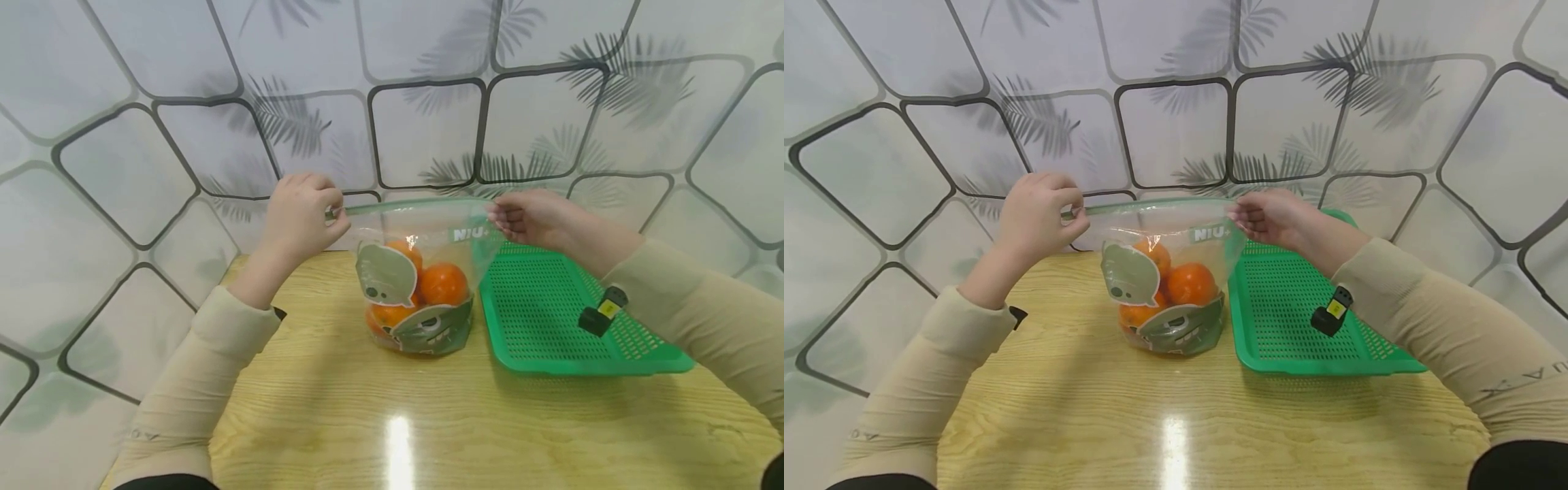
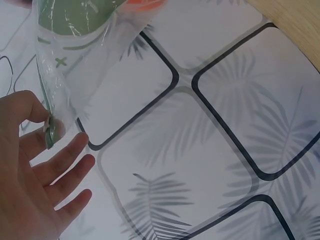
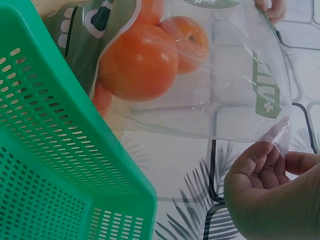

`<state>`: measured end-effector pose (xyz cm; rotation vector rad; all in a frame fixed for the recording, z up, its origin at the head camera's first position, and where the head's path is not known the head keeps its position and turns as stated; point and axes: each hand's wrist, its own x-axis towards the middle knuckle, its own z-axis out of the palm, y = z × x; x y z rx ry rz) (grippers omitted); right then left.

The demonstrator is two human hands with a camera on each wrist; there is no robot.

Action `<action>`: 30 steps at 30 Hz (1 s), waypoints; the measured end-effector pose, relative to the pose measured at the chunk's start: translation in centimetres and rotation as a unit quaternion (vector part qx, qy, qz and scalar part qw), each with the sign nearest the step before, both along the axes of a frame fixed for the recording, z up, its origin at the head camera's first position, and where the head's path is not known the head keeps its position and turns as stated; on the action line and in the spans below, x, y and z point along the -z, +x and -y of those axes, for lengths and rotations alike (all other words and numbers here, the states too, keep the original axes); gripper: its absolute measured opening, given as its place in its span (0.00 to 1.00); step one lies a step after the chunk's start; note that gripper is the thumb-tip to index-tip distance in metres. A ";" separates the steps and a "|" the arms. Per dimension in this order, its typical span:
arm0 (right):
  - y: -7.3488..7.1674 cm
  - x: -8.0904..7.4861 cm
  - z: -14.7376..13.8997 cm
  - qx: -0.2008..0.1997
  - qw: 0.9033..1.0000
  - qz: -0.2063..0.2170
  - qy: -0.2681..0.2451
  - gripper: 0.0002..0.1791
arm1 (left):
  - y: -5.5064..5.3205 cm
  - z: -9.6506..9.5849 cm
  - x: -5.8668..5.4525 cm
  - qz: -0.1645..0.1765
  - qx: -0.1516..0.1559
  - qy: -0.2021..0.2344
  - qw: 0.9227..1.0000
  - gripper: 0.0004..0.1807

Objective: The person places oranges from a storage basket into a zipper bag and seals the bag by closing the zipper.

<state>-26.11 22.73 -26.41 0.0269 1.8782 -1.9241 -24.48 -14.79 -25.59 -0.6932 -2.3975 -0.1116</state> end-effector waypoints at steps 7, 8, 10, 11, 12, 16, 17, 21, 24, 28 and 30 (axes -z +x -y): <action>0.0 -0.1 0.0 0.003 1.000 0.002 -0.006 0.22 | 0.0 1.0 -0.1 0.016 -0.011 -0.002 1.000 0.09; 0.0 -0.2 0.0 0.002 1.000 0.001 -0.007 0.22 | 0.0 1.1 -0.1 0.014 -0.010 -0.002 1.000 0.09; 0.1 -0.1 0.1 -0.001 1.000 0.002 -0.007 0.22 | 0.0 1.2 -0.1 0.012 -0.009 0.000 1.000 0.09; 0.1 -0.1 0.1 -0.003 1.000 0.002 -0.007 0.22 | 0.0 1.2 -0.1 0.011 -0.008 0.000 1.000 0.08; 0.1 -0.1 0.1 -0.004 1.000 0.003 -0.007 0.22 | 0.0 1.2 -0.1 0.011 -0.007 0.000 1.000 0.08; 0.1 0.0 0.2 -0.004 1.000 0.005 -0.008 0.22 | 0.1 1.3 0.1 0.013 -0.007 -0.001 1.000 0.06; 0.1 0.0 0.2 -0.005 1.000 0.002 -0.007 0.22 | 0.1 1.2 0.1 0.013 -0.008 -0.001 1.000 0.06; 0.1 0.2 0.2 -0.005 1.000 -0.006 -0.005 0.21 | 0.2 1.2 0.1 0.011 -0.003 0.004 1.000 0.06; 0.0 0.5 0.0 -0.015 1.000 -0.017 -0.003 0.19 | 0.1 1.3 0.1 0.006 0.005 0.011 1.000 0.06; -0.1 1.0 -0.3 -0.046 0.998 -0.045 0.012 0.16 | 0.1 1.4 0.3 -0.002 0.014 0.017 1.000 0.05; -0.2 1.3 -0.3 -0.069 0.996 -0.060 0.017 0.18 | 0.0 1.5 0.4 -0.005 0.018 0.020 1.000 0.05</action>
